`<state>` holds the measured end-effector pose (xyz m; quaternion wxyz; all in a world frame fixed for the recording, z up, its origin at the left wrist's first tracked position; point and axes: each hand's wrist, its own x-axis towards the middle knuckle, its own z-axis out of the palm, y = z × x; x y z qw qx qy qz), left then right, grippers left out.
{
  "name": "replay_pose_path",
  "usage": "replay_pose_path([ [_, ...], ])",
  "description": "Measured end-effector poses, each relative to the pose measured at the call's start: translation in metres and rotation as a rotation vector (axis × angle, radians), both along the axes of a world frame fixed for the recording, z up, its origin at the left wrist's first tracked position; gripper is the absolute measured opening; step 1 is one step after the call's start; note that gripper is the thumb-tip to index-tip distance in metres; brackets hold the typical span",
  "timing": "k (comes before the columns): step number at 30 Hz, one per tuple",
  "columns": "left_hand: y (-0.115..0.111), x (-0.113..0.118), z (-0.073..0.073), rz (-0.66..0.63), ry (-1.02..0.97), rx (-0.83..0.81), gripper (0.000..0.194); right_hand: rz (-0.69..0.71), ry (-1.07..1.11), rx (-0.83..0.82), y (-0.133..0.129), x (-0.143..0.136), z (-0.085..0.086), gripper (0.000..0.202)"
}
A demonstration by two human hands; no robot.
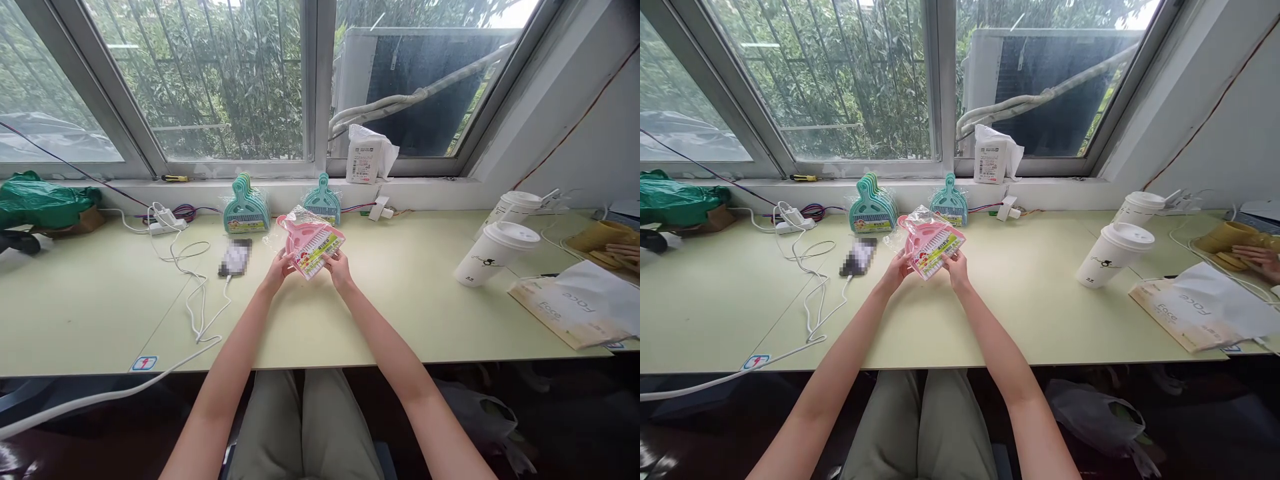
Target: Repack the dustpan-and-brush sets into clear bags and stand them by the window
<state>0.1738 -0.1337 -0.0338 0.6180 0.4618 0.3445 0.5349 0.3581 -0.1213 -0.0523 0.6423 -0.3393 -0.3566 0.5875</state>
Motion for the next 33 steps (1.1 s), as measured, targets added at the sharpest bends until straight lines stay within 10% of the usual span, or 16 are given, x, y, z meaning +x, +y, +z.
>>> replay_pose_path([
  [15, -0.017, 0.024, -0.001, -0.293, 0.031, -0.124, 0.054, -0.103, 0.029, -0.007, -0.001, 0.003, 0.005, 0.036],
  [21, -0.007, 0.026, -0.002, 0.003, -0.082, -0.100, 0.049, -0.102, 0.034, -0.017, -0.001, 0.002, 0.003, 0.035],
  [33, -0.012, 0.038, -0.007, 0.126, -0.020, -0.130, 0.063, -0.071, 0.040, -0.024, -0.002, -0.005, 0.001, 0.031],
])
